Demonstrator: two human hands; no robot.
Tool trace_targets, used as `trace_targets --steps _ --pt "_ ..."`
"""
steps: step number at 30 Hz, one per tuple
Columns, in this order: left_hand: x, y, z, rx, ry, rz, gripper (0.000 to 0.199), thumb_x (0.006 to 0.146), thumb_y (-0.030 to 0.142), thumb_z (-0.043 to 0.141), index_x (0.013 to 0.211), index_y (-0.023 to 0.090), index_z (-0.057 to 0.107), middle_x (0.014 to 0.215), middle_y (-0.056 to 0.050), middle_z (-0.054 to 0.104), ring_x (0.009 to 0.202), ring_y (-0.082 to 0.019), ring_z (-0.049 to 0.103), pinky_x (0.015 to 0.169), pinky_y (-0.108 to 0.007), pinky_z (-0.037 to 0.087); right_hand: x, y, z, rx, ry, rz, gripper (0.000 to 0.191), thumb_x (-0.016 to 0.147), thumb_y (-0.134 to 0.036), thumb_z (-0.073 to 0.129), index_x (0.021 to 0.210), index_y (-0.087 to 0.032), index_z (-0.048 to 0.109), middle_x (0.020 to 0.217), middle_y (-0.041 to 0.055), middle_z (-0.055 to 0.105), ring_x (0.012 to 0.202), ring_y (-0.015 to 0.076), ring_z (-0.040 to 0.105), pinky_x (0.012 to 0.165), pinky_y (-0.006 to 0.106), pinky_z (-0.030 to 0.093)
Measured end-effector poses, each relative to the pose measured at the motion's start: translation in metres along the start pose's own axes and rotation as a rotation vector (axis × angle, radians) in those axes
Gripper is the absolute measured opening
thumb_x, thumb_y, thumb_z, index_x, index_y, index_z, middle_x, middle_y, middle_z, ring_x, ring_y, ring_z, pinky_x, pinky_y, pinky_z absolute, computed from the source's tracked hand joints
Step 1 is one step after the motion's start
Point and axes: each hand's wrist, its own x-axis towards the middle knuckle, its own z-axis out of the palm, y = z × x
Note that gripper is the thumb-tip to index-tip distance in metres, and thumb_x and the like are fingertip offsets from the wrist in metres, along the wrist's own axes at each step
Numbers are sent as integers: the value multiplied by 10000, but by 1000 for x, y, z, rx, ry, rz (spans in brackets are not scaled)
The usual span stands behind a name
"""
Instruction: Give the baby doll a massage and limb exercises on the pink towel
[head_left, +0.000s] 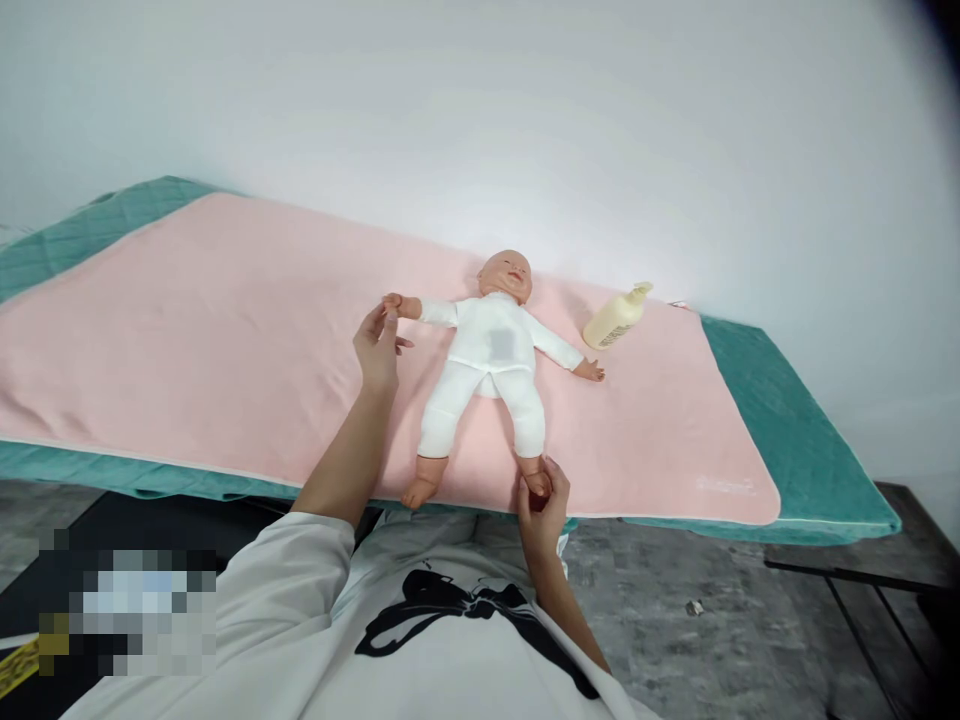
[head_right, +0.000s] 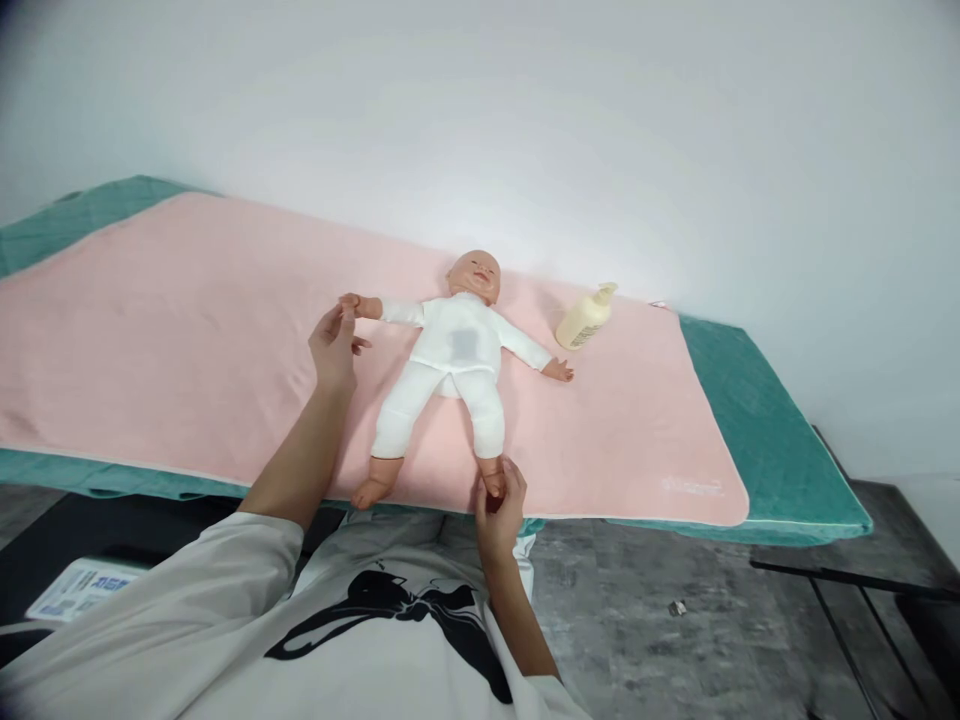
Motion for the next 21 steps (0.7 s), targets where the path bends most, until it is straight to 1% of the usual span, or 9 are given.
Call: trace_targets --steps 3,5,7,9,11,13,16,18,21 --pt "15 -10 -7 -160 110 -247 274 875 411 651 1061 216 697 1101 -77 690 544 -56 603 413 -179 386 1 -1 1 -20 -29 -2 476 885 -281 606 1335 -204 470 1265 156 580 1206 262 580 989 499 526" --pt "22 -16 -10 -230 140 -337 191 901 352 610 965 195 698 987 -72 692 571 -72 612 416 -176 401 2 -2 0 -26 -40 -14 475 889 -272 598 1339 -200 464 1266 160 574 1212 263 577 982 498 532" --pt "26 -20 -11 -276 132 -354 183 920 331 573 907 186 683 896 -70 681 594 -89 615 420 -177 415 3 -2 0 -24 -50 -22 472 894 -262 586 1344 -196 459 1271 164 569 1218 264 572 982 499 532" --pt "27 -22 -11 -317 102 -357 193 931 336 557 882 188 670 848 -65 671 596 -92 604 423 -178 417 3 -2 0 -17 -51 -20 469 896 -259 581 1344 -195 460 1274 166 566 1221 266 567 987 505 526" --pt "27 -21 -11 -337 77 -365 198 937 338 550 872 190 664 831 -58 668 574 -80 583 426 -177 410 3 -3 -1 -5 -47 -13 465 894 -258 581 1340 -200 464 1279 163 562 1225 265 562 996 513 517" --pt "25 -19 -11 -352 79 -385 188 935 327 552 873 189 664 838 -54 671 561 -69 570 423 -173 402 3 -3 -1 10 -39 -16 463 890 -252 583 1335 -205 466 1283 157 560 1231 261 555 1007 517 508" --pt "22 -14 -8 -354 117 -401 171 910 338 594 910 187 675 906 -68 691 576 -70 573 404 -165 387 3 -5 -3 29 -17 -16 460 882 -250 588 1324 -202 470 1277 154 561 1230 259 553 1014 519 499" --pt "18 -10 -8 -332 145 -392 198 877 364 646 951 186 690 982 -85 704 608 -79 594 392 -163 377 4 -5 -4 32 8 -6 461 871 -264 598 1312 -204 476 1267 152 561 1220 268 558 1008 529 498" --pt "12 -4 -8 -276 131 -328 266 847 397 686 1024 200 705 1150 -89 690 683 -95 651 402 -160 379 5 -7 -8 32 47 4 469 859 -276 599 1309 -227 474 1265 143 554 1210 283 561 995 550 498"
